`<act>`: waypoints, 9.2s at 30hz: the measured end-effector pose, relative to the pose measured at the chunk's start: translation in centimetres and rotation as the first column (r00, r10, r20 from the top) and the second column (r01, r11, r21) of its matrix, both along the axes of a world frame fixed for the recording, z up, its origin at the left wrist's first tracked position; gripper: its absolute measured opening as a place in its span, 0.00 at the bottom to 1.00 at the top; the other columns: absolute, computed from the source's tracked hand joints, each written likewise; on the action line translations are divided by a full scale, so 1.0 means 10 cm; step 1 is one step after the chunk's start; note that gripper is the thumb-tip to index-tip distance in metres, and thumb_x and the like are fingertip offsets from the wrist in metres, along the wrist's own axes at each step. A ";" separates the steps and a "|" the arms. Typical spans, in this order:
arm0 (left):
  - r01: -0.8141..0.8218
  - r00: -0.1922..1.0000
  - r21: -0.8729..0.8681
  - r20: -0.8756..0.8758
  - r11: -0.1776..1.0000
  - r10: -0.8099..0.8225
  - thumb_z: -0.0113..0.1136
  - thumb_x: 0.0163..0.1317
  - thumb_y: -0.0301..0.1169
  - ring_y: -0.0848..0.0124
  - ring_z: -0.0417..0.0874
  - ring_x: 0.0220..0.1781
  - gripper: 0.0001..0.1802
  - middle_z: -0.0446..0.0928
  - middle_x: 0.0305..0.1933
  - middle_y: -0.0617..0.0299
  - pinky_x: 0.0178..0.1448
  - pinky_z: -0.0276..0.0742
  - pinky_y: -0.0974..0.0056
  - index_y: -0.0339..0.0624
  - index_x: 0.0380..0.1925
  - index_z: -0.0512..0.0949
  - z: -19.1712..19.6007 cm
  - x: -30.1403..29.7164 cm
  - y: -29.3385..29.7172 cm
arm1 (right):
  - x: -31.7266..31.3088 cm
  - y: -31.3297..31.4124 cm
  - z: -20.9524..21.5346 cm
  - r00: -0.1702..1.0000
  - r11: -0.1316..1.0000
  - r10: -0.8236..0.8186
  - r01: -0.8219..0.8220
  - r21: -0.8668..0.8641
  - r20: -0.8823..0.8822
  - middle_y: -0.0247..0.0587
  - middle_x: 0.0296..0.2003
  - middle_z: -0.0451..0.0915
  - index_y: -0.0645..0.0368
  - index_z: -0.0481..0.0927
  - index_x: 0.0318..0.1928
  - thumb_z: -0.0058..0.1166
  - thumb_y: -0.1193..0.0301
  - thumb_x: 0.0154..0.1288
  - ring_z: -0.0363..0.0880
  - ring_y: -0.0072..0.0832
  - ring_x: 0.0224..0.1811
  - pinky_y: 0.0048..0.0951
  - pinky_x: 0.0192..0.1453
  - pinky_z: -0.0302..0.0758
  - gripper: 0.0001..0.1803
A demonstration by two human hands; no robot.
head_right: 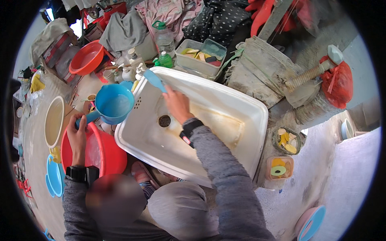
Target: The person sits on the floor and scrubs a white plastic sink with a blue brush. They repeatedly scoop water from a red basin using a blue scoop and pour it into the sink to rinse the surface.
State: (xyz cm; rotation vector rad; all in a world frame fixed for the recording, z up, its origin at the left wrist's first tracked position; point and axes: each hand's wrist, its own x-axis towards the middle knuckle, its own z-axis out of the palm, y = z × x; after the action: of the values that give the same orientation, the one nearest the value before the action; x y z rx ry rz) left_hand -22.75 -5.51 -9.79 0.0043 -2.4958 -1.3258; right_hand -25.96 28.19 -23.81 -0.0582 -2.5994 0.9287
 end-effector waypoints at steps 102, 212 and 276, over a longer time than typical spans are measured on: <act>0.416 0.907 0.122 0.008 0.901 -0.420 0.59 0.66 0.39 0.82 0.67 0.24 0.11 0.69 0.23 0.70 0.29 0.62 0.74 0.44 0.40 0.79 0.11 0.15 0.72 | 4.92 0.45 0.71 0.677 0.936 -0.343 0.186 0.299 0.652 0.63 0.29 0.78 0.59 0.54 0.69 0.43 0.72 0.67 0.79 0.58 0.28 0.53 0.32 0.75 0.31; 0.247 0.963 0.065 0.093 0.967 -0.252 0.60 0.65 0.34 0.78 0.72 0.25 0.10 0.71 0.25 0.66 0.31 0.69 0.72 0.39 0.40 0.77 -0.05 0.37 -0.38 | 4.11 0.66 0.65 0.878 0.889 0.240 -0.371 0.269 0.415 0.48 0.27 0.78 0.56 0.69 0.62 0.53 0.67 0.67 0.79 0.46 0.25 0.43 0.27 0.74 0.24; 0.021 1.000 0.117 -0.015 0.993 -0.019 0.61 0.62 0.39 0.70 0.80 0.25 0.12 0.79 0.29 0.58 0.34 0.74 0.65 0.45 0.40 0.78 0.10 0.35 -0.36 | 1.33 -1.17 0.68 0.731 0.708 0.550 -0.665 0.237 0.404 0.53 0.24 0.77 0.52 0.68 0.51 0.44 0.65 0.69 0.77 0.54 0.28 0.52 0.34 0.73 0.12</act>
State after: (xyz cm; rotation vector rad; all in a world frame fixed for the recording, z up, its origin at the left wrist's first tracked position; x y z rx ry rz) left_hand -19.29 -9.08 -8.83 -0.0041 -2.4087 -1.4736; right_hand -12.70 16.53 -17.03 0.9045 -3.1046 0.6232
